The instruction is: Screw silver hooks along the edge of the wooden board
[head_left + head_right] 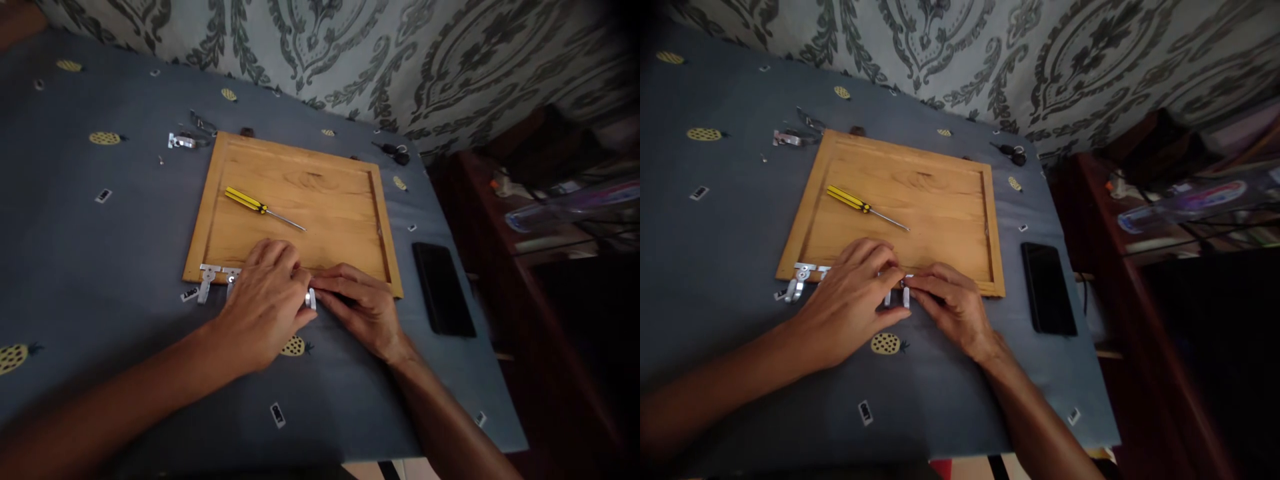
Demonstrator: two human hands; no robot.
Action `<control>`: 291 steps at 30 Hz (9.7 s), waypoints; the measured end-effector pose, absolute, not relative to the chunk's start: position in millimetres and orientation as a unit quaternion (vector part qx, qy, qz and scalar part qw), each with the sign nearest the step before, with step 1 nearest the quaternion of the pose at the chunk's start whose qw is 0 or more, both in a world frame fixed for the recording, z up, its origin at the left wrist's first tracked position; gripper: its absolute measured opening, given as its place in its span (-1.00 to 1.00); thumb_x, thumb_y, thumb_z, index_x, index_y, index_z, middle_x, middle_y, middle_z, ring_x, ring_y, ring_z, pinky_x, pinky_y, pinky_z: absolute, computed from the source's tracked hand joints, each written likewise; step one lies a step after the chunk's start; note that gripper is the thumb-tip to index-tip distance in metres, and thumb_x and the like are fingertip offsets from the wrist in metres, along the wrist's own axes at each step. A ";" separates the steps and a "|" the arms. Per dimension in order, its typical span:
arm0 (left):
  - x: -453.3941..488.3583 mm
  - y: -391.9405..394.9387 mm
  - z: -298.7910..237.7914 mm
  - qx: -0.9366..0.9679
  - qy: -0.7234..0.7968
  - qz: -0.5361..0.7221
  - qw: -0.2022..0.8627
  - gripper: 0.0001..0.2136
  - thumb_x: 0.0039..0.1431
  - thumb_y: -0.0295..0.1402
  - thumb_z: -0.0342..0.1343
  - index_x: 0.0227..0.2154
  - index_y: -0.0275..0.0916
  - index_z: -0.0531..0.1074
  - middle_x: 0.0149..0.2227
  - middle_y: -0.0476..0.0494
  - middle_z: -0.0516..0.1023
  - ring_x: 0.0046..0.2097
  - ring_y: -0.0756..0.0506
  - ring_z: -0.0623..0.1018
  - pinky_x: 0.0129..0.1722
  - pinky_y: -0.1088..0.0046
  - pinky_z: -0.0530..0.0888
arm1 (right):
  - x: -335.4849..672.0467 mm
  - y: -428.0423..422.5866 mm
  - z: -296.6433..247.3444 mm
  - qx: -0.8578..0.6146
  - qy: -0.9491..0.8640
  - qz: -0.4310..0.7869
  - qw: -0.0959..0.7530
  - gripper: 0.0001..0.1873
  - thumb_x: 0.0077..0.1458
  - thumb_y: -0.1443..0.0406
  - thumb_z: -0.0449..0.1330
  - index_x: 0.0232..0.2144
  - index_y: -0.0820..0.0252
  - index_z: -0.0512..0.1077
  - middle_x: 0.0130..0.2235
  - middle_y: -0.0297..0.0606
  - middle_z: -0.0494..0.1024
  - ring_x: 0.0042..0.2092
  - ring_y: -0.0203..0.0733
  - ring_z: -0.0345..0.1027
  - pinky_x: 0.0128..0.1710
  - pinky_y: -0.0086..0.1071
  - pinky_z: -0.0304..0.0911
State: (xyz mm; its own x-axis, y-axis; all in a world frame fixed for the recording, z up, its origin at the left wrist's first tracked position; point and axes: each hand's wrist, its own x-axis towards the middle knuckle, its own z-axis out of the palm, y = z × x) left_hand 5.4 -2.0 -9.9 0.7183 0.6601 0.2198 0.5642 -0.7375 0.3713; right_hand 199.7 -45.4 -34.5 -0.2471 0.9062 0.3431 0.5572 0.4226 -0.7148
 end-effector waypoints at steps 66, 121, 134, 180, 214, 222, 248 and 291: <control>5.2 -2.1 -5.0 0.915 0.347 0.142 0.151 -0.73 0.09 -0.23 0.38 -0.28 -0.31 0.51 -0.16 -0.18 0.47 -0.04 -0.25 0.43 -0.02 0.10 0.46 | 199.7 -19.4 -18.8 -0.530 -0.701 0.216 0.425 -0.89 0.21 0.31 0.22 -0.29 0.16 0.57 -0.34 -0.25 0.60 -0.34 -0.26 0.48 -0.36 -0.39 0.39; 2.9 -0.3 -7.4 0.920 0.341 0.136 0.136 -0.71 0.11 -0.22 0.36 -0.19 -0.30 0.55 -0.13 -0.22 0.50 0.00 -0.30 0.45 0.01 0.09 0.43 | 170.5 -44.3 -1.2 -0.509 -0.599 0.113 0.608 -0.77 0.23 0.29 0.22 -0.06 0.03 0.34 -0.27 -0.36 0.44 -0.39 -0.32 0.37 -0.42 -0.33 0.41; 3.4 -1.1 -6.5 0.920 0.341 0.135 0.137 -0.77 0.16 -0.23 0.31 -0.22 -0.27 0.52 -0.15 -0.19 0.49 -0.03 -0.26 0.45 0.01 0.11 0.42 | 169.6 -45.5 1.1 -0.522 -0.588 0.141 0.602 -0.77 0.19 0.25 0.26 -0.10 0.06 0.36 -0.25 -0.35 0.45 -0.38 -0.32 0.37 -0.41 -0.34 0.39; 2.4 -0.9 -7.9 0.917 0.339 0.140 0.156 -0.74 0.16 -0.26 0.31 -0.13 -0.24 0.53 -0.15 -0.17 0.47 -0.04 -0.25 0.44 0.00 0.13 0.40 | 168.2 -49.4 19.4 -0.496 -0.573 0.276 0.591 -0.77 0.13 0.12 0.34 -0.39 0.15 0.48 -0.39 -0.39 0.60 -0.62 -0.47 0.29 -0.67 -0.53 0.28; 1.5 0.0 -11.9 0.920 0.333 0.143 0.151 -0.70 0.13 -0.23 0.35 -0.15 -0.29 0.54 -0.14 -0.20 0.48 -0.03 -0.26 0.44 0.02 0.11 0.40 | 167.4 -48.0 19.6 -0.482 -0.560 0.291 0.607 -0.78 0.09 0.13 0.37 -0.37 0.13 0.51 -0.31 -0.37 0.63 -0.62 -0.49 0.31 -0.67 -0.54 0.31; 1.7 0.0 -10.4 0.921 0.336 0.133 0.146 -0.69 0.13 -0.22 0.35 -0.15 -0.30 0.54 -0.14 -0.21 0.49 -0.02 -0.26 0.44 0.03 0.12 0.39 | 169.1 -46.7 19.4 -0.469 -0.563 0.309 0.606 -0.76 0.11 0.13 0.36 -0.23 0.11 0.50 -0.35 -0.40 0.61 -0.58 -0.45 0.39 -0.62 -0.52 0.34; 1.7 0.4 -11.2 0.918 0.336 0.140 0.157 -0.71 0.16 -0.22 0.32 -0.12 -0.25 0.53 -0.14 -0.18 0.50 -0.02 -0.26 0.43 0.02 0.10 0.39 | 167.4 -48.8 22.7 -0.501 -0.547 0.283 0.608 -0.71 0.00 0.12 0.44 -0.46 0.14 0.45 -0.33 -0.36 0.66 -0.62 -0.47 0.29 -0.69 -0.53 0.30; 2.8 -0.4 -6.8 0.921 0.336 0.134 0.146 -0.78 0.16 -0.23 0.32 -0.25 -0.28 0.53 -0.17 -0.20 0.50 -0.03 -0.26 0.43 -0.02 0.12 0.41 | 173.5 -47.0 18.7 -0.507 -0.544 0.288 0.603 -0.81 0.11 0.13 0.37 -0.32 0.10 0.57 -0.25 -0.28 0.67 -0.59 -0.39 0.39 -0.65 -0.44 0.39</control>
State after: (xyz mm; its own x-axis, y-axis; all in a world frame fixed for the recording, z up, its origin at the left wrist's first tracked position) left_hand 2.8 -0.4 -6.8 0.7384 0.6578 0.1488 0.5798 -0.7318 0.3581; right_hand 173.5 -47.0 18.7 0.2416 0.8993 0.3645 0.2040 0.3202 -0.9251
